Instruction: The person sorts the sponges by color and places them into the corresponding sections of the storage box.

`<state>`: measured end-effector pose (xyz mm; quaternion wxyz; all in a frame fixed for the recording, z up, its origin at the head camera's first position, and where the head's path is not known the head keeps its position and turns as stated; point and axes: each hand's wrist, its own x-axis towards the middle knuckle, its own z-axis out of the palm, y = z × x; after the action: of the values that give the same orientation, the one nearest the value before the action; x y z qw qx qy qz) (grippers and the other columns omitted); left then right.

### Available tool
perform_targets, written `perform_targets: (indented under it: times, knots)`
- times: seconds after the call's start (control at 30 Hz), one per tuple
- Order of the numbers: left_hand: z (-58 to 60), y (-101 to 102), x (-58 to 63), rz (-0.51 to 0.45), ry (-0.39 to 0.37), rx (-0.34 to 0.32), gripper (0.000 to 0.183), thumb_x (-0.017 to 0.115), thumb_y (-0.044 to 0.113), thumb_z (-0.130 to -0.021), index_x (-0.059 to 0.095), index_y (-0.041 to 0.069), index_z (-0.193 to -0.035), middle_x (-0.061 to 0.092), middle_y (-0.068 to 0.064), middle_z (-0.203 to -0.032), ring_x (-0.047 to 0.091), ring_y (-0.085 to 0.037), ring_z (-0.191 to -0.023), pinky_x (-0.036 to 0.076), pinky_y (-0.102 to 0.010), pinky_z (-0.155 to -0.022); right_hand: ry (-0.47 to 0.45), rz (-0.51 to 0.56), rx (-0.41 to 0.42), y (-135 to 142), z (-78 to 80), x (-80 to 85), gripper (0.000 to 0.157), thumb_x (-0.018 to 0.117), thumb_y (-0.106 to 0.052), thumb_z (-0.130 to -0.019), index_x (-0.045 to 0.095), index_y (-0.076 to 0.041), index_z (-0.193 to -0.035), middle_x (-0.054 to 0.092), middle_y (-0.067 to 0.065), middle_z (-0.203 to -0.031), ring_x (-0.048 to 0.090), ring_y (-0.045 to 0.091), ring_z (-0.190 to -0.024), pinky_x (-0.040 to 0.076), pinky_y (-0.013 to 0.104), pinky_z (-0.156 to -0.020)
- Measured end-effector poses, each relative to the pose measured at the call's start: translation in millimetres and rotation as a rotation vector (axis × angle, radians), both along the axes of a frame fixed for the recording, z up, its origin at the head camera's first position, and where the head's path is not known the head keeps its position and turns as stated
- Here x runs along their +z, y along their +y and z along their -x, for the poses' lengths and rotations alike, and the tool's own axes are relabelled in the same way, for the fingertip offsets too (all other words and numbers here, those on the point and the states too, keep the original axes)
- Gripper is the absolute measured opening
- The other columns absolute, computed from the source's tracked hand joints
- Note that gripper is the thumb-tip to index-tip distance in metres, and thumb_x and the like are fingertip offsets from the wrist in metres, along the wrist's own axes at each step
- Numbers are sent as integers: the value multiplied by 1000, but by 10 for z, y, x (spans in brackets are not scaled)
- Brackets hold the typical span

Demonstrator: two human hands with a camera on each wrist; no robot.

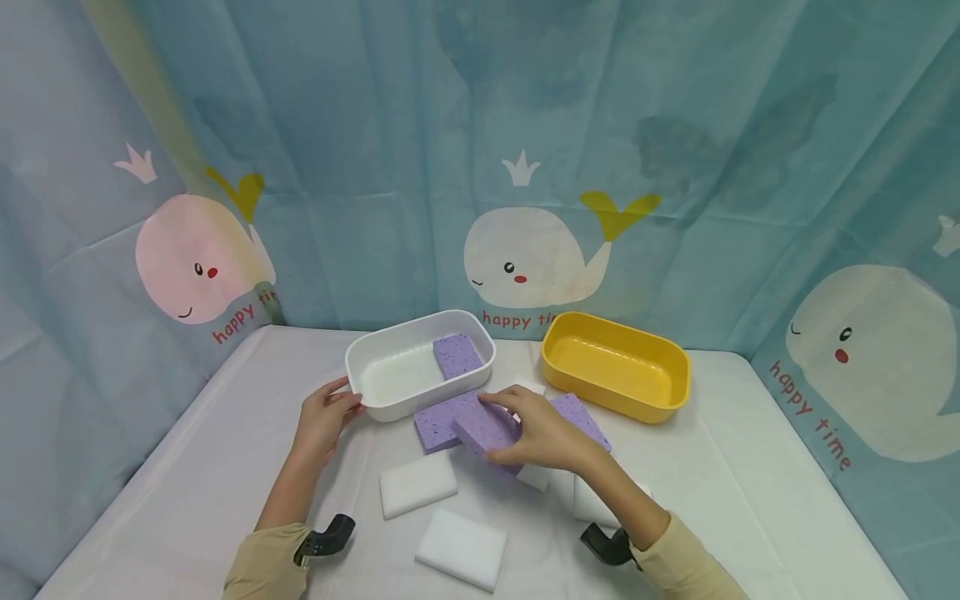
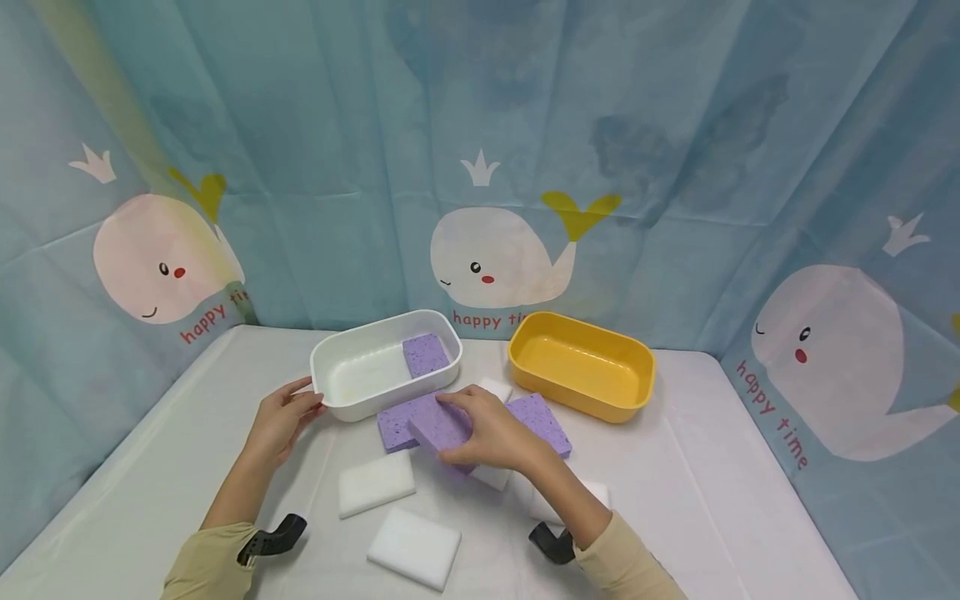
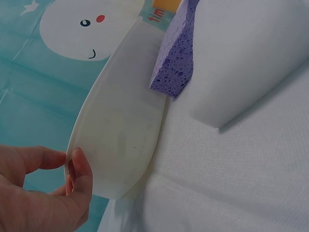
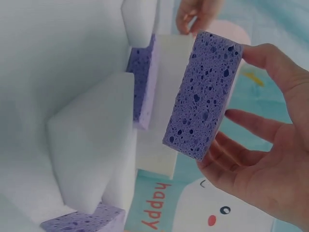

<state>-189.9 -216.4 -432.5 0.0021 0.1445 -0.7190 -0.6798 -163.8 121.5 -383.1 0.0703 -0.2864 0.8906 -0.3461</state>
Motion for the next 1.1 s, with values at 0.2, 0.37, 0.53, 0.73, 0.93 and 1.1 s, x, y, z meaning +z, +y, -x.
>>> perform_targets:
  times: [0.2, 0.37, 0.53, 0.73, 0.93, 1.1]
  knots:
    - [-10, -7, 2, -5, -5, 6, 61, 55, 3, -106, 31, -7, -161, 58, -21, -124, 68, -6, -90, 58, -13, -83, -41, 3, -33, -78, 61, 63, 79, 90, -25, -81, 58, -10, -151, 61, 12, -138, 56, 22, -113, 54, 38, -95]
    - [-14, -2, -4, -4, -12, 7, 61, 56, 3, -106, 31, -6, -161, 58, -19, -123, 67, -5, -89, 58, -13, -83, -17, -4, -19, -154, 118, 115, 78, 90, -24, -81, 58, -8, -151, 60, 16, -139, 57, 24, -112, 56, 40, -95]
    - [-11, -1, -6, 2, -14, 6, 61, 56, 3, -106, 31, -6, -161, 58, -21, -125, 67, -5, -89, 59, -14, -84, -16, -5, -17, -241, 171, 153, 79, 89, -23, -82, 56, -9, -152, 57, 18, -146, 57, 26, -117, 56, 41, -97]
    - [-10, 7, -7, 21, -21, 5, 61, 56, 5, -107, 31, -5, -162, 56, -23, -131, 67, -7, -93, 58, -14, -85, -5, 3, -3, -359, 205, 205, 77, 88, -22, -82, 57, -5, -150, 57, 19, -146, 57, 27, -119, 55, 43, -101]
    - [-15, 8, 2, 15, -15, 5, 61, 56, 4, -106, 32, -5, -161, 57, -23, -129, 68, -6, -91, 58, -13, -84, 18, 4, 10, -459, 246, 210, 76, 88, -21, -82, 59, -3, -149, 59, 19, -143, 57, 28, -121, 53, 44, -103]
    - [-20, 8, 4, 19, -10, 1, 60, 55, 4, -107, 32, -5, -161, 57, -23, -130, 67, -6, -92, 58, -14, -85, 16, -1, 1, -528, 278, 220, 76, 89, -22, -82, 58, -4, -149, 58, 20, -144, 58, 30, -123, 52, 47, -105]
